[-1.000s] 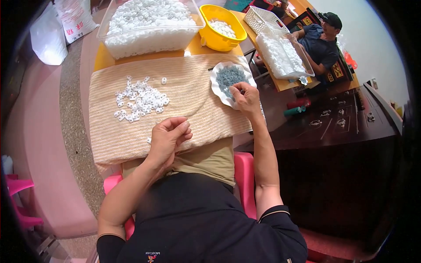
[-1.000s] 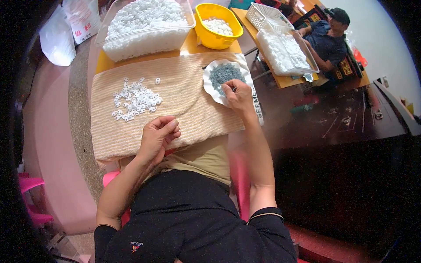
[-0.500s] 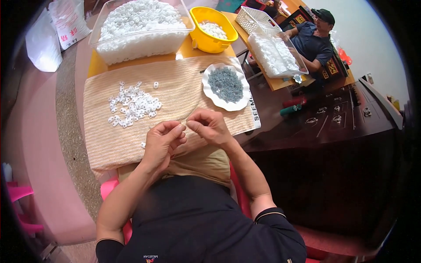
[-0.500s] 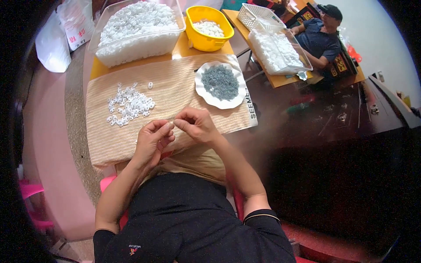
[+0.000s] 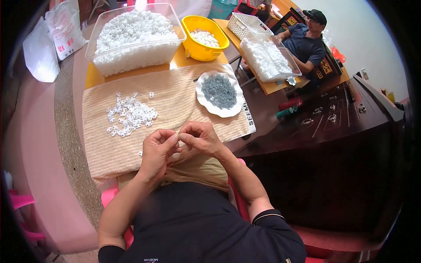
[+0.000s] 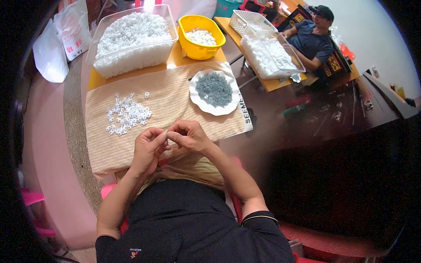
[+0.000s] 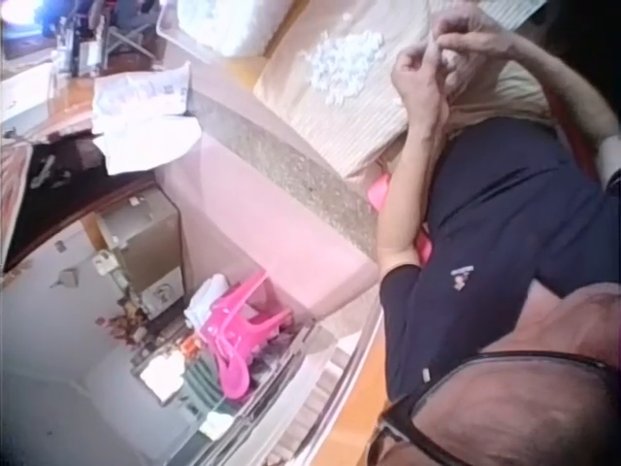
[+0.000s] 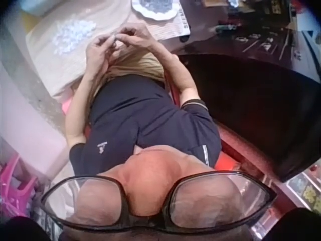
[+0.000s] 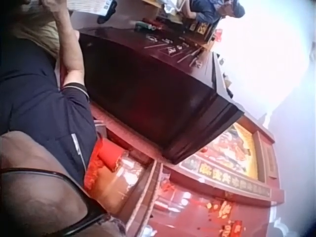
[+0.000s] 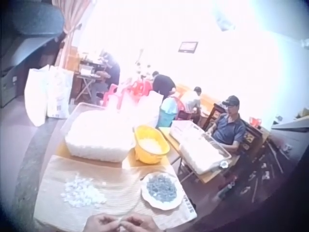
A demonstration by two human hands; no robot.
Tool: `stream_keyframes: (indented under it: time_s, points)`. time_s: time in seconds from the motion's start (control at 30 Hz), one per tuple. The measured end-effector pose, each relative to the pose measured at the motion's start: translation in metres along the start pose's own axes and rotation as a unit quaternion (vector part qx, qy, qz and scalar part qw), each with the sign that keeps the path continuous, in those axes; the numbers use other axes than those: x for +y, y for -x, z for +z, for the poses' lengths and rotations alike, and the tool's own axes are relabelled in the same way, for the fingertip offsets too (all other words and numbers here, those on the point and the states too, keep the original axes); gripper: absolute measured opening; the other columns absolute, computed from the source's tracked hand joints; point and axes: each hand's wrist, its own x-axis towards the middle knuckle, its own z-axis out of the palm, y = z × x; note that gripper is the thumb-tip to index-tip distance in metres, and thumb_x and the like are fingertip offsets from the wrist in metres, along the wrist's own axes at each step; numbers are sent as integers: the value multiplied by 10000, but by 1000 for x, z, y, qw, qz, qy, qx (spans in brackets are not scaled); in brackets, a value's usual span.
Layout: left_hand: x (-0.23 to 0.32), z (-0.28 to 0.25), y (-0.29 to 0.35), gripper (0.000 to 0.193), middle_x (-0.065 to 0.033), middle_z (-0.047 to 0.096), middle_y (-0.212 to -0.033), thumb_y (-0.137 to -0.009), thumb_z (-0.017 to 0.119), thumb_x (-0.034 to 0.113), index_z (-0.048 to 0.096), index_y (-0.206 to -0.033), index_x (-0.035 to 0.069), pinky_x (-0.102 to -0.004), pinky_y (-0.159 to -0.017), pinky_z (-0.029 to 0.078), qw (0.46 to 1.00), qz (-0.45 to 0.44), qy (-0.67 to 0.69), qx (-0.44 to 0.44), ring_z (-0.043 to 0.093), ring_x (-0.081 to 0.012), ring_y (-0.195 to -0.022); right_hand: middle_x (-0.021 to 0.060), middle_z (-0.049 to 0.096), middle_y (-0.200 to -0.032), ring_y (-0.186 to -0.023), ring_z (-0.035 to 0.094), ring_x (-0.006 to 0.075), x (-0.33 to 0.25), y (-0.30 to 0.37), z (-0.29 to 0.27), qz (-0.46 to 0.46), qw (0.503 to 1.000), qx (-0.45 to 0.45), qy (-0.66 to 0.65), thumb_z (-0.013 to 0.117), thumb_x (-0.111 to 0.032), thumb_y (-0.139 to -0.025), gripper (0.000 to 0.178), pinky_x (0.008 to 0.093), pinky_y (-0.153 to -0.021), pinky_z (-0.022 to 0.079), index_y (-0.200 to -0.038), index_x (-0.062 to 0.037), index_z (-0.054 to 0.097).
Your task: Manually assembling small white plastic components by inserting tiny metal pins.
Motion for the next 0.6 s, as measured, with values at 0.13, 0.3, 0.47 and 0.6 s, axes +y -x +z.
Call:
stream_keyframes:
  time_s: [0.13, 0.3, 0.47, 0.6]
  points:
    - [-1, 2, 0, 91, -35, 624, -838, -885, 648, 71, 598, -943, 21, -249, -658, 549, 999, 25, -41, 11, 603, -104, -707, 6, 625, -742, -613, 576, 46, 2, 0, 1, 0, 1000, 5, -9, 651, -175, -911, 178, 200, -523, 487, -912, 1, 628]
    - [-3, 2, 0, 89, -41, 624, -849, -881, 647, 50, 596, -943, 12, -246, -657, 550, 997, 49, -54, 15, 607, -108, -705, 24, 634, -757, -633, 606, 73, 6, -1, -1, 3, 1000, -3, -14, 633, -169, -921, 181, 221, -558, 521, -925, 12, 619]
    - [-5, 0, -1, 91, -43, 628, -856, -878, 646, 37, 594, -947, 9, -246, -658, 553, 996, 54, -65, 20, 614, -112, -721, 46, 638, -804, -665, 624, 100, 5, -1, -2, 12, 997, -26, -78, 603, -147, -936, 180, 239, -607, 549, -962, 31, 600]
    - [-4, 3, 0, 93, -42, 632, -853, -877, 647, 37, 593, -948, 9, -245, -660, 552, 997, 58, -50, 9, 613, -110, -725, 55, 639, -840, -722, 640, 111, 8, -1, -2, 21, 995, -31, -92, 587, -129, -943, 167, 248, -642, 560, -976, 34, 595]
